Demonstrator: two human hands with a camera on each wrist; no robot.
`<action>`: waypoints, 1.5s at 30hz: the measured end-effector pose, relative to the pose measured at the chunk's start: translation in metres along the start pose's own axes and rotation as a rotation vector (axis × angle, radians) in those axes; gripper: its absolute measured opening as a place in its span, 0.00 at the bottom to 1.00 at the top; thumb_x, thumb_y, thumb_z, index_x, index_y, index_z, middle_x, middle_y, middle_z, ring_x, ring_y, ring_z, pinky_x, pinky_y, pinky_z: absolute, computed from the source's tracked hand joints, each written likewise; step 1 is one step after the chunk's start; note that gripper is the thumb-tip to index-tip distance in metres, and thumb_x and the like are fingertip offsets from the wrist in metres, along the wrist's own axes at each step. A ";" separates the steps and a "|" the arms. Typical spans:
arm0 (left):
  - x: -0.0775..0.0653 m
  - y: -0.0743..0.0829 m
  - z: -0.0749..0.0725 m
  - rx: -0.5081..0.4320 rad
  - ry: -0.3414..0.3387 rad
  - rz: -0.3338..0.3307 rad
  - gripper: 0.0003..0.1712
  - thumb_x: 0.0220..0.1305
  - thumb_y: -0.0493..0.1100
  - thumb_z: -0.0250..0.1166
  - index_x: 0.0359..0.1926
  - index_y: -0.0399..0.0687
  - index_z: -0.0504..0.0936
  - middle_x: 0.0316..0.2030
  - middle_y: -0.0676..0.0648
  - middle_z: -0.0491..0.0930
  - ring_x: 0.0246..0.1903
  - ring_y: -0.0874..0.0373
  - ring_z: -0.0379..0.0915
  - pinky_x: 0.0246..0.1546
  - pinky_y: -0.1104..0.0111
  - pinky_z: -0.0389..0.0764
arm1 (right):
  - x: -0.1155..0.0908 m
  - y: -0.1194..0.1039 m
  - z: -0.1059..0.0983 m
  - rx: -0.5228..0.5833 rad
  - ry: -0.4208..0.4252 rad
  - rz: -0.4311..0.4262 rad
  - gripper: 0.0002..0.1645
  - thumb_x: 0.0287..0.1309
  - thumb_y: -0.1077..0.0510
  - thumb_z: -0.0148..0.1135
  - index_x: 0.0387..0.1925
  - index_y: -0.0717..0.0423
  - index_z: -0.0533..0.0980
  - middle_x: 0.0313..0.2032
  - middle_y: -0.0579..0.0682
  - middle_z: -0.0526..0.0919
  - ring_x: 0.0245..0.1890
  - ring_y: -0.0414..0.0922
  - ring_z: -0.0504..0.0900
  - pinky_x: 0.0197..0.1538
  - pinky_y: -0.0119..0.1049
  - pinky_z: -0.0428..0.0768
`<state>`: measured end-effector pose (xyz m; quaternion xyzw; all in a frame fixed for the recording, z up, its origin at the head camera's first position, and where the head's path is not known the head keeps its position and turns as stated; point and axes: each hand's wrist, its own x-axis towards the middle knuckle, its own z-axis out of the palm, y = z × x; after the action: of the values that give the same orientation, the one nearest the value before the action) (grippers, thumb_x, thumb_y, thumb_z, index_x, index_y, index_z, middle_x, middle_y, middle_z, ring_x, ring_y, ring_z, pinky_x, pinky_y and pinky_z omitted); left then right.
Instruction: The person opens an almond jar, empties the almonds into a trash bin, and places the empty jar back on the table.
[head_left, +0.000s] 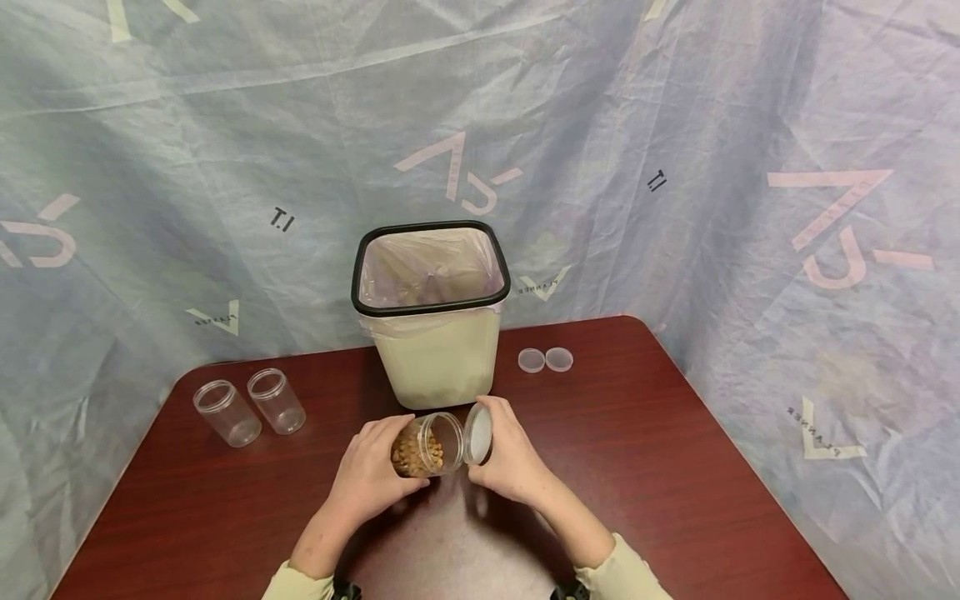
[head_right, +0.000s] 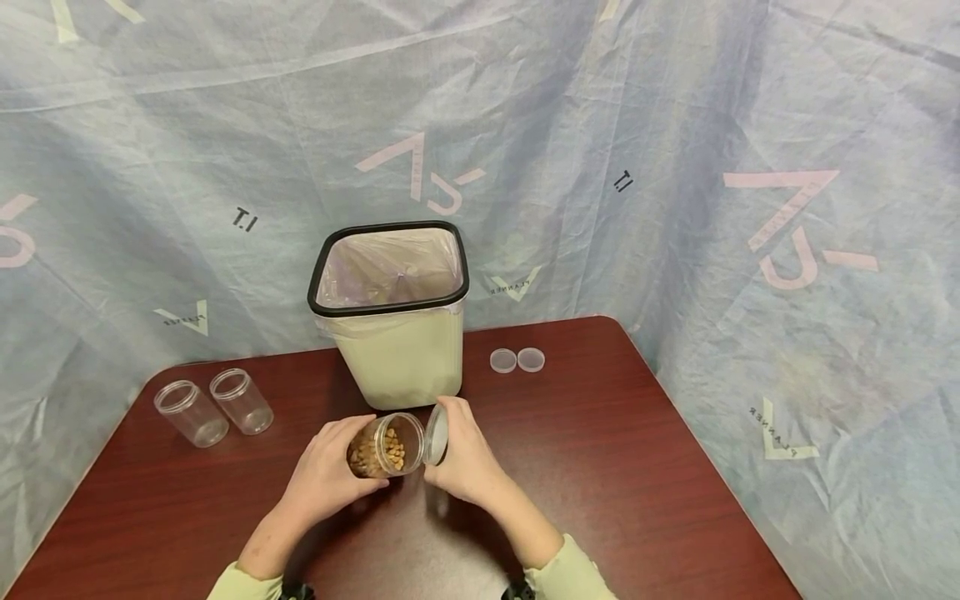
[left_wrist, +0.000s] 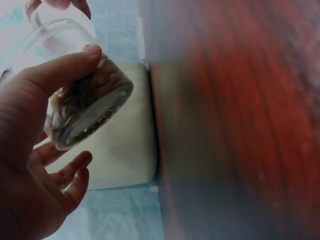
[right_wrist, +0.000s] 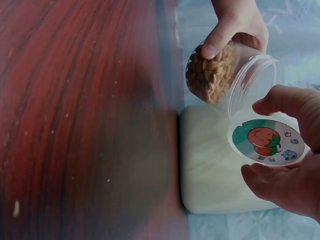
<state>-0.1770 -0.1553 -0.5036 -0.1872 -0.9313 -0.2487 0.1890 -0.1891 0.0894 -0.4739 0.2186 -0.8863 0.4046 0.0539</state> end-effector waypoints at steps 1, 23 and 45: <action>0.000 0.000 0.000 -0.003 -0.003 -0.003 0.55 0.23 0.56 0.85 0.59 0.47 0.76 0.54 0.49 0.77 0.51 0.51 0.71 0.49 0.53 0.72 | 0.000 0.001 0.000 0.002 0.005 0.003 0.57 0.27 0.65 0.74 0.66 0.56 0.60 0.60 0.52 0.67 0.55 0.47 0.72 0.53 0.42 0.74; 0.001 0.000 0.004 -0.028 0.011 -0.005 0.55 0.23 0.57 0.84 0.59 0.48 0.76 0.54 0.51 0.77 0.52 0.53 0.71 0.50 0.54 0.71 | -0.004 0.025 -0.007 0.108 0.263 0.114 0.56 0.26 0.56 0.83 0.60 0.56 0.63 0.54 0.54 0.73 0.52 0.51 0.74 0.53 0.48 0.72; 0.002 0.004 0.005 -0.052 -0.030 -0.018 0.55 0.24 0.57 0.84 0.60 0.49 0.75 0.55 0.50 0.76 0.53 0.53 0.70 0.53 0.54 0.70 | -0.013 0.045 -0.019 0.165 0.317 0.238 0.55 0.29 0.57 0.83 0.65 0.53 0.67 0.57 0.51 0.73 0.56 0.51 0.65 0.56 0.54 0.59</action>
<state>-0.1778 -0.1485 -0.5052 -0.1874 -0.9289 -0.2717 0.1679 -0.1983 0.1340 -0.4962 0.0496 -0.8502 0.5087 0.1265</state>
